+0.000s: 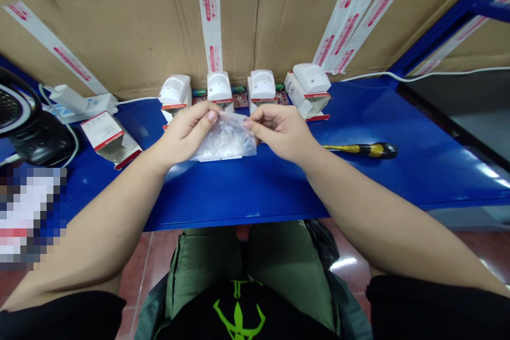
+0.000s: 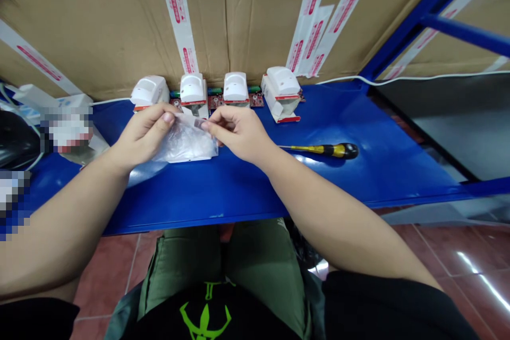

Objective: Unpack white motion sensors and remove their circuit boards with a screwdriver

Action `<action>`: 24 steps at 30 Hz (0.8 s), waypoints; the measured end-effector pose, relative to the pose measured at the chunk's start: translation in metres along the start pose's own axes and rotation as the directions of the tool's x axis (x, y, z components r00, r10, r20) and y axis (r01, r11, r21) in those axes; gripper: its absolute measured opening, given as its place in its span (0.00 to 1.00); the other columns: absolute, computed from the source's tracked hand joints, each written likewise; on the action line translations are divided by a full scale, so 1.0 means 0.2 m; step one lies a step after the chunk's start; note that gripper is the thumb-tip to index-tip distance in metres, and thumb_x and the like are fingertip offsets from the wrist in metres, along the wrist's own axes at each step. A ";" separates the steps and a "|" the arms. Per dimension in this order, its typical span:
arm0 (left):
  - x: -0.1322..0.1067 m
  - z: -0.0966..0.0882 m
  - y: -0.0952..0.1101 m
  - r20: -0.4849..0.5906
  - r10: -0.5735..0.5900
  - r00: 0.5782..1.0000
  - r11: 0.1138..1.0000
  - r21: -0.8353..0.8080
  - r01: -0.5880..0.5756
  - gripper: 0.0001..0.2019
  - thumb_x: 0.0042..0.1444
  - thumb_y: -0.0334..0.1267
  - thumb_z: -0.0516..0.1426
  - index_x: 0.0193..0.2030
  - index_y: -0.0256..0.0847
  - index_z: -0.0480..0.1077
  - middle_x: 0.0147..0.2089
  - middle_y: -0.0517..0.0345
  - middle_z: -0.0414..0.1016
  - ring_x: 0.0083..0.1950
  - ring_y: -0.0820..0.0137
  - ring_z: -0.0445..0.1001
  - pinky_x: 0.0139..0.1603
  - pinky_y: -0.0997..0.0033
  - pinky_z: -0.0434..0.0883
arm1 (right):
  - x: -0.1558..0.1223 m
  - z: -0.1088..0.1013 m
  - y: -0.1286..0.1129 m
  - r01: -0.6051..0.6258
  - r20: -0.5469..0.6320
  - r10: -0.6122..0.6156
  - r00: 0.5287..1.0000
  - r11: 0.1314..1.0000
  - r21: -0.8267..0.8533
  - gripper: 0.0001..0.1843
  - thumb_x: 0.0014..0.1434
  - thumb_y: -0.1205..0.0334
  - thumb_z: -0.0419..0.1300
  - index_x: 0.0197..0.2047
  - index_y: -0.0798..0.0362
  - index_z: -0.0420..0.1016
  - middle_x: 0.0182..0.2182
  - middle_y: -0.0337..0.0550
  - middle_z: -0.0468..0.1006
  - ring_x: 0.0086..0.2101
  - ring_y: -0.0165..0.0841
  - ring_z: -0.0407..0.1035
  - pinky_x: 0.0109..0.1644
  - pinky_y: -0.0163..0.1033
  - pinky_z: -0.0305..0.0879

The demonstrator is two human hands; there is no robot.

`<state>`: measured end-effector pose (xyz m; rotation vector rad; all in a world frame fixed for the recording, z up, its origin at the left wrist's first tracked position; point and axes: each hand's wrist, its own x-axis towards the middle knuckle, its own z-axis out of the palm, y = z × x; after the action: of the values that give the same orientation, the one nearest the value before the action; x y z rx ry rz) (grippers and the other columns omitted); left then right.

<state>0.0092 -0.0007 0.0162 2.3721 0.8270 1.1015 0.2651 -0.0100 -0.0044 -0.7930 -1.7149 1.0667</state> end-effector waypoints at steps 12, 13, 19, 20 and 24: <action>0.02 0.00 -0.04 0.061 -0.167 0.984 0.971 -0.166 0.175 0.29 0.76 0.69 0.60 0.37 0.45 0.71 0.28 0.61 0.66 0.29 0.67 0.65 0.32 0.66 0.67 | 0.02 -0.02 0.04 -0.136 -0.007 0.137 0.991 0.988 0.070 0.20 0.69 0.44 0.75 0.36 0.49 0.79 0.27 0.37 0.77 0.26 0.30 0.74 0.32 0.37 0.77; 0.02 0.00 -0.04 0.075 -0.175 0.982 0.965 -0.187 0.186 0.28 0.75 0.69 0.60 0.37 0.45 0.72 0.28 0.61 0.67 0.29 0.67 0.65 0.31 0.66 0.66 | 0.02 -0.02 0.04 -0.127 -0.006 0.128 0.992 0.990 0.068 0.19 0.68 0.46 0.76 0.37 0.49 0.79 0.28 0.37 0.78 0.26 0.30 0.74 0.32 0.37 0.78; 0.03 0.00 -0.01 0.194 -0.208 0.959 0.941 -0.228 0.251 0.29 0.75 0.67 0.62 0.34 0.44 0.70 0.28 0.62 0.66 0.27 0.71 0.60 0.28 0.68 0.62 | 0.01 -0.02 0.02 -0.034 -0.018 0.034 0.999 0.999 0.033 0.13 0.63 0.54 0.76 0.36 0.47 0.78 0.29 0.37 0.80 0.29 0.31 0.75 0.36 0.40 0.79; 0.03 0.00 -0.01 0.206 -0.212 0.955 0.938 -0.231 0.258 0.29 0.75 0.66 0.62 0.33 0.44 0.70 0.28 0.63 0.65 0.27 0.71 0.59 0.27 0.68 0.61 | 0.01 -0.02 0.02 -0.030 -0.026 0.031 0.999 0.999 0.030 0.13 0.64 0.53 0.75 0.35 0.47 0.77 0.29 0.37 0.80 0.29 0.31 0.74 0.36 0.41 0.80; 0.02 -0.01 -0.01 0.221 -0.245 0.944 0.924 -0.243 0.296 0.28 0.75 0.63 0.63 0.32 0.44 0.68 0.26 0.64 0.64 0.25 0.71 0.57 0.26 0.68 0.60 | 0.02 -0.02 0.03 -0.041 -0.035 0.043 0.998 0.997 0.062 0.16 0.67 0.47 0.73 0.35 0.46 0.76 0.28 0.38 0.79 0.27 0.32 0.75 0.35 0.42 0.80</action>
<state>0.0097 0.0033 0.0190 2.0214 0.8466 0.8081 0.2688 -0.0036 -0.0071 -0.8083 -1.6336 1.1218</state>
